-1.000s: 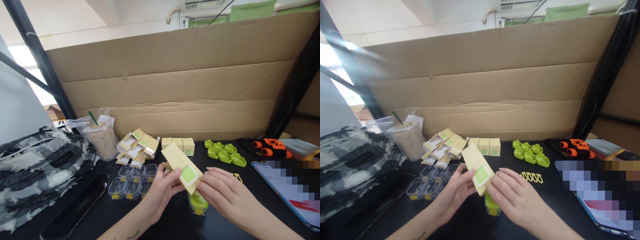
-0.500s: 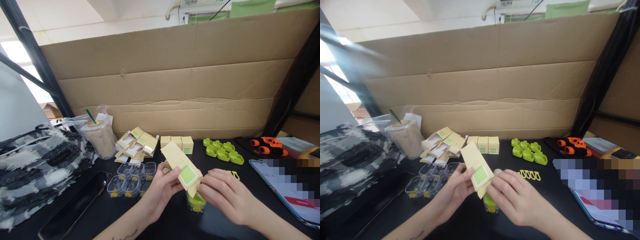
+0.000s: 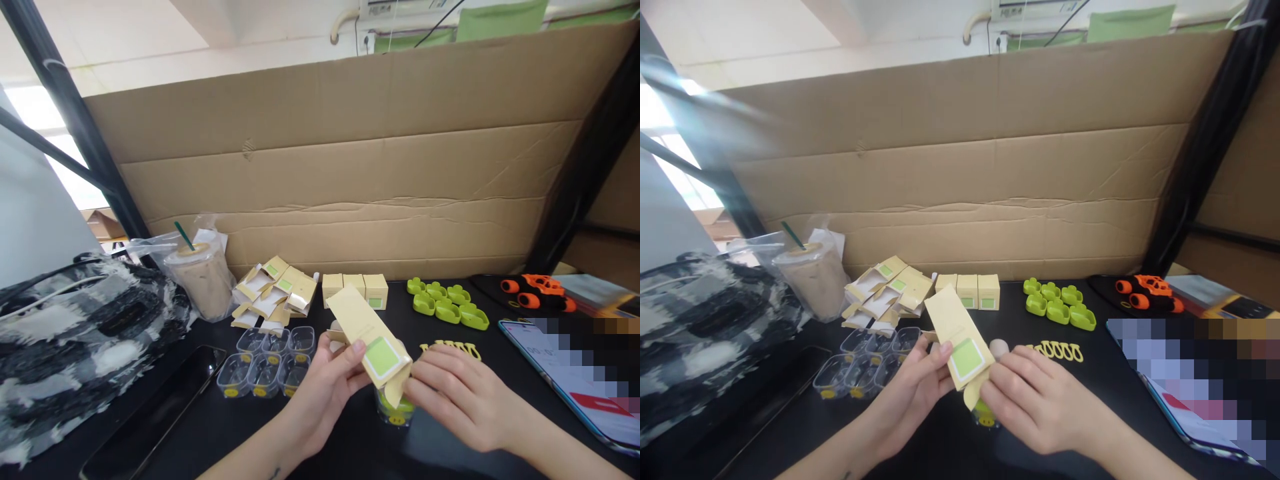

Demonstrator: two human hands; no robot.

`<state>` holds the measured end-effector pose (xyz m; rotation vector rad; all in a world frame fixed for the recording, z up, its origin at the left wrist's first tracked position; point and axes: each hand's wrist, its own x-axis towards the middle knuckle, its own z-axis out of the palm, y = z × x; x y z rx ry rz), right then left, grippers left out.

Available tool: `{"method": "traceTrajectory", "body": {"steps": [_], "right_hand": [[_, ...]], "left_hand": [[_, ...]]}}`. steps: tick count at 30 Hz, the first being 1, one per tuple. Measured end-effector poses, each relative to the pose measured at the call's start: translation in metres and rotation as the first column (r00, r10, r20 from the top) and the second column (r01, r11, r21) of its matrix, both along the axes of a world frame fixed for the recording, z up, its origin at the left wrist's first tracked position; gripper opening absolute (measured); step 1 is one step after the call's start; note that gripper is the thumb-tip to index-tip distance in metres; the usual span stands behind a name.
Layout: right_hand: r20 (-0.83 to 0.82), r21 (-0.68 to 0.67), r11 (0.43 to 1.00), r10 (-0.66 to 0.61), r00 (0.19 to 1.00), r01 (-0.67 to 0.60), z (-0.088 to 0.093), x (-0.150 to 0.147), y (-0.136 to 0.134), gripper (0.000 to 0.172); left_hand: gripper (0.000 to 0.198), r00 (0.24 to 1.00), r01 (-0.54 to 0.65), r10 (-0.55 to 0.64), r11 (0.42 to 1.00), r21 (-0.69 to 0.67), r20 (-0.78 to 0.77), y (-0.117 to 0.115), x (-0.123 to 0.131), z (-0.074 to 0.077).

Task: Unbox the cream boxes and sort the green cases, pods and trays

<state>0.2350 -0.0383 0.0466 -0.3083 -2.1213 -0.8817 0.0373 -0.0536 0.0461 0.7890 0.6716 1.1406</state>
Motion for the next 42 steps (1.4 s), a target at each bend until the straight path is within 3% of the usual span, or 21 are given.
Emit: {"method": "traceTrajectory", "body": {"steps": [4, 9, 13, 18, 22, 27, 32, 38, 42], "right_hand": [[0.0, -0.02, 1.0, 0.016, 1.0, -0.016, 0.002, -0.001, 0.0, 0.04], [0.001, -0.055, 0.998, 0.001, 1.0, 0.0, -0.007, -0.002, 0.005, 0.017], [0.015, -0.071, 0.995, -0.063, 0.998, 0.064, -0.006, -0.003, 0.004, 0.025], [-0.019, -0.027, 1.0, 0.001, 1.0, -0.001, 0.004, -0.004, -0.004, 0.032], [-0.094, 0.004, 0.999, 0.045, 0.995, -0.045, -0.001, -0.003, -0.007, 0.027], [-0.034, -0.079, 0.996, -0.033, 0.999, 0.03, -0.005, -0.006, -0.007, 0.022], [0.03, -0.06, 0.989, -0.134, 0.99, 0.136, -0.005, -0.009, -0.008, 0.034], [-0.06, -0.022, 0.996, -0.084, 0.995, 0.083, 0.001, -0.011, -0.01, 0.035], [-0.109, 0.006, 1.0, 0.026, 0.994, -0.025, -0.009, -0.012, -0.014, 0.042]], "left_hand": [[0.027, 0.999, 0.033, -0.033, 0.999, -0.017, -0.022, 0.002, -0.002, -0.001], [0.021, 0.999, 0.04, -0.039, 0.999, -0.036, 0.027, 0.003, -0.002, 0.001], [0.02, 0.995, 0.065, -0.061, 0.996, -0.054, 0.073, 0.0, -0.002, 0.003], [0.019, 0.996, 0.07, -0.068, 0.997, -0.032, 0.057, -0.001, -0.003, 0.002], [0.028, 0.989, 0.114, -0.109, 0.992, -0.049, 0.097, 0.005, -0.007, 0.007], [0.037, 0.998, -0.032, 0.031, 0.999, 0.023, 0.045, 0.01, -0.011, 0.013], [0.038, 0.993, -0.104, 0.106, 0.994, 0.037, -0.056, 0.007, -0.007, 0.007], [0.043, 0.988, -0.089, 0.094, 0.995, 0.05, -0.123, 0.004, -0.007, 0.004], [0.051, 0.983, -0.077, 0.088, 0.994, 0.074, -0.161, 0.004, -0.005, -0.002]]}}
